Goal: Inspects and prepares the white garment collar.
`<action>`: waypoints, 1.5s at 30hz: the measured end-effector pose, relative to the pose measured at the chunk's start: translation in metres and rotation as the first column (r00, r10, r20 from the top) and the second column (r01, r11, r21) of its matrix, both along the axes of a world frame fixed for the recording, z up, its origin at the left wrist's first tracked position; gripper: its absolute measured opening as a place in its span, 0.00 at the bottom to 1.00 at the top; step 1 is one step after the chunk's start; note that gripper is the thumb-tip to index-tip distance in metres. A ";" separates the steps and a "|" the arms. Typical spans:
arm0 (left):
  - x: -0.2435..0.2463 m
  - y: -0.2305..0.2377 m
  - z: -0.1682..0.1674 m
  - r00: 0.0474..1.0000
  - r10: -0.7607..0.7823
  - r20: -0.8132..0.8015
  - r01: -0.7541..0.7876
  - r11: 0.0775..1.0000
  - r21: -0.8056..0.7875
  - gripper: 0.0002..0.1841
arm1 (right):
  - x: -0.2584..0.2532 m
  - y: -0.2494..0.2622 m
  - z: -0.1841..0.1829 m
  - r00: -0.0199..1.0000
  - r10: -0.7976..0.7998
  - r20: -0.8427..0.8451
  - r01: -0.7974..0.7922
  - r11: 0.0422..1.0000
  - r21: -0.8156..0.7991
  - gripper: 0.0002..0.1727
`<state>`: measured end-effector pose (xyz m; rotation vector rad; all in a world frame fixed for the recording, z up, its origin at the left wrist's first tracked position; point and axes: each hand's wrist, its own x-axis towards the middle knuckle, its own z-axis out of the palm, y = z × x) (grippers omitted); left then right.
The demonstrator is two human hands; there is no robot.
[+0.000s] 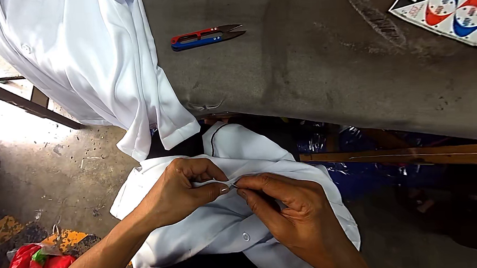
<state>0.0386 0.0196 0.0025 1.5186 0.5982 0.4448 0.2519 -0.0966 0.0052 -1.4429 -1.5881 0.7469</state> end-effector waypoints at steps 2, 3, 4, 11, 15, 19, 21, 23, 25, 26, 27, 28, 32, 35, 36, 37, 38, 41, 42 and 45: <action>0.000 -0.001 0.000 1.000 -0.001 0.001 0.001 1.000 0.003 0.06 | 0.000 0.000 0.001 1.000 -0.003 0.022 0.003 1.000 0.006 0.10; 0.000 -0.001 0.001 1.000 -0.001 0.004 0.001 1.000 0.008 0.06 | 0.000 0.001 0.002 0.999 -0.004 0.032 0.004 1.000 0.009 0.10; 0.000 -0.001 0.001 1.000 -0.001 0.008 0.000 1.000 0.017 0.06 | 0.000 0.001 0.003 0.999 -0.005 0.044 0.004 1.000 0.009 0.10; -0.002 0.000 0.001 0.998 -0.015 0.058 0.013 0.999 0.040 0.06 | 0.001 0.005 0.011 0.995 0.017 0.095 -0.020 0.999 0.029 0.10; -0.002 0.002 0.002 0.997 -0.029 0.077 0.026 0.999 0.036 0.06 | 0.001 0.007 0.014 0.993 0.025 0.113 -0.029 0.999 0.039 0.10; -0.003 0.003 0.001 0.994 -0.049 0.095 0.046 0.999 0.025 0.06 | 0.002 0.008 0.017 0.990 0.037 0.138 -0.043 0.998 0.040 0.10; -0.003 0.004 0.001 0.992 -0.063 0.111 0.062 0.998 0.011 0.06 | 0.004 0.009 0.017 0.989 0.058 0.138 -0.064 0.997 0.040 0.10; -0.003 0.005 0.000 0.989 -0.077 0.129 0.078 0.997 -0.005 0.05 | 0.006 0.009 0.017 0.989 0.082 0.127 -0.088 0.995 0.039 0.11; -0.003 0.006 0.001 0.985 -0.092 0.144 0.096 0.995 -0.020 0.05 | 0.008 0.010 0.017 0.989 0.102 0.111 -0.107 0.994 0.038 0.11; -0.003 0.007 0.001 0.984 -0.098 0.151 0.103 0.994 -0.025 0.05 | 0.009 0.010 0.017 0.989 0.108 0.105 -0.113 0.993 0.036 0.11; -0.003 0.007 0.001 0.982 -0.104 0.155 0.110 0.993 -0.029 0.05 | 0.009 0.010 0.017 0.989 0.112 0.100 -0.116 0.993 0.035 0.10; -0.003 0.007 0.001 0.981 -0.110 0.160 0.116 0.993 -0.030 0.05 | 0.009 0.010 0.017 0.989 0.112 0.095 -0.115 0.993 0.033 0.10; -0.003 0.007 0.001 0.977 -0.120 0.174 0.126 0.992 -0.022 0.05 | 0.006 0.009 0.018 0.991 0.100 0.086 -0.103 0.994 0.025 0.11; -0.003 0.007 0.002 0.978 -0.115 0.174 0.122 0.992 -0.026 0.05 | 0.005 0.008 0.018 0.993 0.096 0.069 -0.099 0.995 0.030 0.10; -0.003 0.007 0.002 0.978 -0.115 0.175 0.122 0.992 -0.032 0.05 | 0.005 0.008 0.018 0.993 0.100 0.068 -0.102 0.994 0.033 0.10; -0.003 0.006 0.002 0.978 -0.114 0.174 0.122 0.992 -0.038 0.05 | 0.005 0.008 0.018 0.992 0.102 0.072 -0.105 0.994 0.036 0.10; -0.003 0.006 0.001 0.978 -0.113 0.174 0.122 0.992 -0.042 0.05 | 0.005 0.007 0.018 0.991 0.103 0.081 -0.107 0.993 0.039 0.10; -0.003 0.007 0.002 0.976 -0.118 0.181 0.128 0.991 -0.044 0.05 | 0.005 0.007 0.018 0.991 0.107 0.086 -0.110 0.993 0.039 0.11; -0.003 0.007 0.002 0.974 -0.123 0.188 0.134 0.990 -0.045 0.04 | 0.006 0.008 0.019 0.991 0.112 0.074 -0.115 0.993 0.037 0.11; -0.003 0.008 0.002 0.968 -0.143 0.206 0.158 0.986 -0.055 0.04 | 0.007 0.009 0.019 0.991 0.126 0.040 -0.127 0.991 0.036 0.11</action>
